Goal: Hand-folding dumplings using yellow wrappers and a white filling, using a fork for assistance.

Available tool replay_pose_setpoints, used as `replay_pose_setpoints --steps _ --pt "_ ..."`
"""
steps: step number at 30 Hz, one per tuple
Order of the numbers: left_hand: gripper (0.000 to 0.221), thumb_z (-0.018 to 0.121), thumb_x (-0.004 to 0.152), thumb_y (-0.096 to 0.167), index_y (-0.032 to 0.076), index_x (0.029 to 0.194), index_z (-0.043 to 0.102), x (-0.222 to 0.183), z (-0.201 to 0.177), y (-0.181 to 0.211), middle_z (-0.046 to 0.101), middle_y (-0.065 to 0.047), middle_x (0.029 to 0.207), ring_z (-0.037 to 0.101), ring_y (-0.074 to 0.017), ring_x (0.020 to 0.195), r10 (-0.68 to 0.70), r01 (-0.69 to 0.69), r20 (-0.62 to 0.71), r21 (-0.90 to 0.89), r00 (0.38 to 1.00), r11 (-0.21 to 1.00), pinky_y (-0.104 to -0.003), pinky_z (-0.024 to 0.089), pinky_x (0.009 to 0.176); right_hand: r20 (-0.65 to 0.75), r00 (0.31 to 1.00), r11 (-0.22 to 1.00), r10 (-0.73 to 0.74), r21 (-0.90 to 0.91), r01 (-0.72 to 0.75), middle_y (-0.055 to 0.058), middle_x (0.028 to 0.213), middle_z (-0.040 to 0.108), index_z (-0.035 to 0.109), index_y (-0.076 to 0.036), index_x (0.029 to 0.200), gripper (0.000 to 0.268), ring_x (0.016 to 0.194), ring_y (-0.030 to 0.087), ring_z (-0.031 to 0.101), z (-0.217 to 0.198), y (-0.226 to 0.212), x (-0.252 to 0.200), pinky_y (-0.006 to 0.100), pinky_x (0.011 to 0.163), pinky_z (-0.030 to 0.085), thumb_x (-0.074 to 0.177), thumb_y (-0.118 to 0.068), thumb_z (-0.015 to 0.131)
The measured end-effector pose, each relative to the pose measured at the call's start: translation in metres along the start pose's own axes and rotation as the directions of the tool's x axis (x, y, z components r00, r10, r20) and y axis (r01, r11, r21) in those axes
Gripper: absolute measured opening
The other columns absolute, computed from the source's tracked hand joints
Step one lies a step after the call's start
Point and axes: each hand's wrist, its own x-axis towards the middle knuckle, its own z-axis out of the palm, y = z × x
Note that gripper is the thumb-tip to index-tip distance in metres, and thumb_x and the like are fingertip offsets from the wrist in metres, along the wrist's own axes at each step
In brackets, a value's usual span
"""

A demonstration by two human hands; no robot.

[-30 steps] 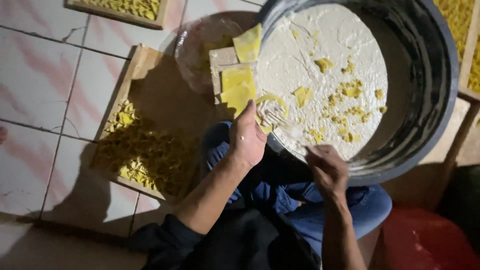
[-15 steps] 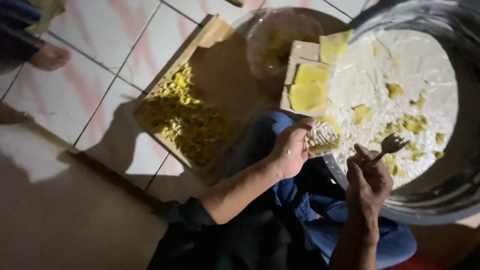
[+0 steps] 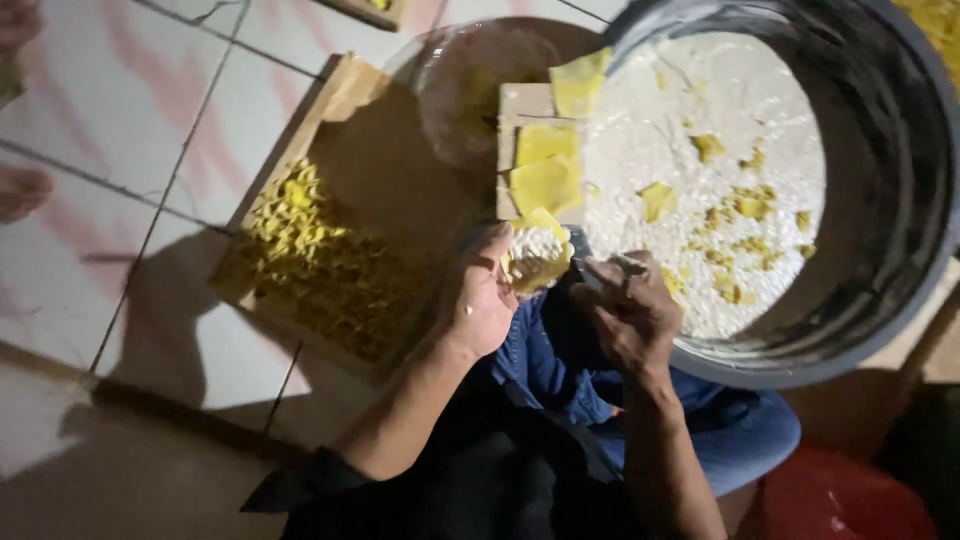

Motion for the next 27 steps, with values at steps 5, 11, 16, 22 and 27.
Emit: replay_pose_setpoints --steps 5,11,16,22,27 --pt "0.027 0.074 0.089 0.03 0.006 0.102 0.073 0.016 -0.028 -0.023 0.073 -0.014 0.087 0.076 -0.0285 0.077 -0.036 0.026 0.06 0.166 0.998 0.986 -0.04 0.065 0.062 0.04 0.999 0.994 -0.025 0.109 0.02 0.017 0.095 0.06 0.08 -0.002 0.092 0.022 0.087 0.026 0.062 -0.006 -0.006 0.009 0.036 0.075 0.053 0.074 0.006 0.09" --pt "0.017 0.077 0.087 0.021 0.005 0.092 0.077 -0.002 -0.011 -0.023 0.063 -0.012 0.068 0.066 -0.0215 0.054 -0.027 -0.04 0.151 0.42 0.988 0.907 -0.029 0.055 0.044 0.076 0.997 0.988 -0.005 0.155 -0.007 0.019 0.088 0.07 0.078 0.002 0.087 0.019 0.101 0.038 0.071 -0.02 -0.025 0.012 0.045 0.088 0.057 0.072 0.001 0.09" --pt "0.045 0.069 0.093 0.021 -0.003 0.13 0.064 -0.039 0.022 0.002 0.069 -0.026 0.114 0.073 -0.0346 0.096 -0.151 0.004 0.322 0.415 0.935 0.91 -0.052 0.063 0.075 -0.014 0.995 0.975 0.095 0.204 -0.091 0.019 0.078 0.071 0.075 0.007 0.083 0.015 0.081 0.026 0.073 -0.034 -0.004 -0.003 0.039 0.071 0.057 0.074 0.009 0.087" --pt "0.072 0.084 0.078 0.003 -0.006 0.141 0.051 -0.047 0.019 0.009 0.069 -0.027 0.109 0.072 -0.0345 0.103 -0.028 -0.332 0.592 0.49 0.805 0.806 -0.047 0.062 0.089 -0.082 0.995 0.959 0.05 0.282 -0.025 0.021 0.081 0.072 0.061 0.002 0.079 0.023 0.078 0.021 0.068 -0.049 -0.016 -0.001 0.036 0.07 0.056 0.079 0.011 0.082" --pt "0.035 0.081 0.085 0.002 -0.01 0.115 0.066 -0.049 0.031 0.0 0.074 -0.027 0.089 0.076 -0.031 0.087 0.211 -0.621 0.648 0.507 0.732 0.598 -0.041 0.064 0.075 -0.177 0.984 0.999 0.034 0.034 -0.028 0.018 0.078 0.072 0.072 0.007 0.095 0.02 0.071 0.015 0.066 -0.052 -0.019 -0.009 0.032 0.062 0.055 0.08 0.008 0.084"
